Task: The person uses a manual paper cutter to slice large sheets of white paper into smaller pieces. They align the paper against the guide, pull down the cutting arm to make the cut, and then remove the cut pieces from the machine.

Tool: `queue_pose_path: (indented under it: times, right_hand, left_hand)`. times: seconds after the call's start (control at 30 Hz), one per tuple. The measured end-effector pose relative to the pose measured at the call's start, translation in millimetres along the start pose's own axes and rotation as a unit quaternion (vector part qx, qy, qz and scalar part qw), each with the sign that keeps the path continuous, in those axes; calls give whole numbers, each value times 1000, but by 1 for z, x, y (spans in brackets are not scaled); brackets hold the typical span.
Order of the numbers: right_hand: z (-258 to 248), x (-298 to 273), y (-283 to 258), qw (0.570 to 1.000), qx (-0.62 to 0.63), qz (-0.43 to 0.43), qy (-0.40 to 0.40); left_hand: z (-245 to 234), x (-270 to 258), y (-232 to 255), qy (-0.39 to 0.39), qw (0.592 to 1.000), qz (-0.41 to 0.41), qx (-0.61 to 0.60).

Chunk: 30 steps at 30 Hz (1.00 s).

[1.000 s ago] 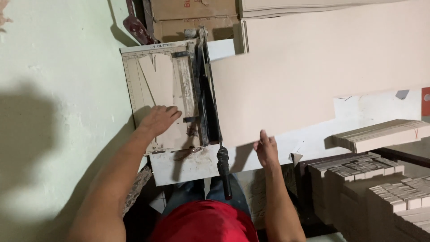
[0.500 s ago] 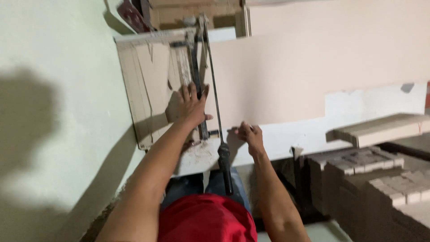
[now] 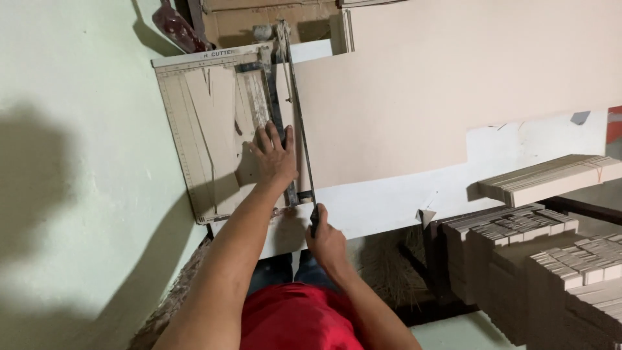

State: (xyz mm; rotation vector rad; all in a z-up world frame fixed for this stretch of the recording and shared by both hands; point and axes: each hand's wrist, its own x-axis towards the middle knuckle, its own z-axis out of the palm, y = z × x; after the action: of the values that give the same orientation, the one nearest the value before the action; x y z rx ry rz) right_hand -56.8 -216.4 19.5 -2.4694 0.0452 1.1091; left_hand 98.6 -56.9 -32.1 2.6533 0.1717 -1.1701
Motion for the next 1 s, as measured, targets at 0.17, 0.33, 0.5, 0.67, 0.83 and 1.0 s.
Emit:
queue_pose_path:
  times: [0.17,0.33,0.5,0.67,0.83,1.0]
  right_hand:
    - [61,37,50,989,-38,-69,127]
    - [82,43,74,991,-52,-68,104]
    - [43,24,47,999,-26,-38,26]
    - [-105,-56,-44,988,118,35,-93]
    - [-118,20,-8,992,109,-46,-39]
    - [-14,143,51,970,168,-165,-52]
  left_hand:
    - [18,15,-7,21,1000,-17,15]
    - [22,4,-1,27,999,-18,3]
    - [3,-13,-5,15,999,-30,3]
    - [-16,-53,-2,68,993,73,66]
    - [55,-42,-20,246,935,226,115]
    - [102,-58,-53,435,767,428,197]
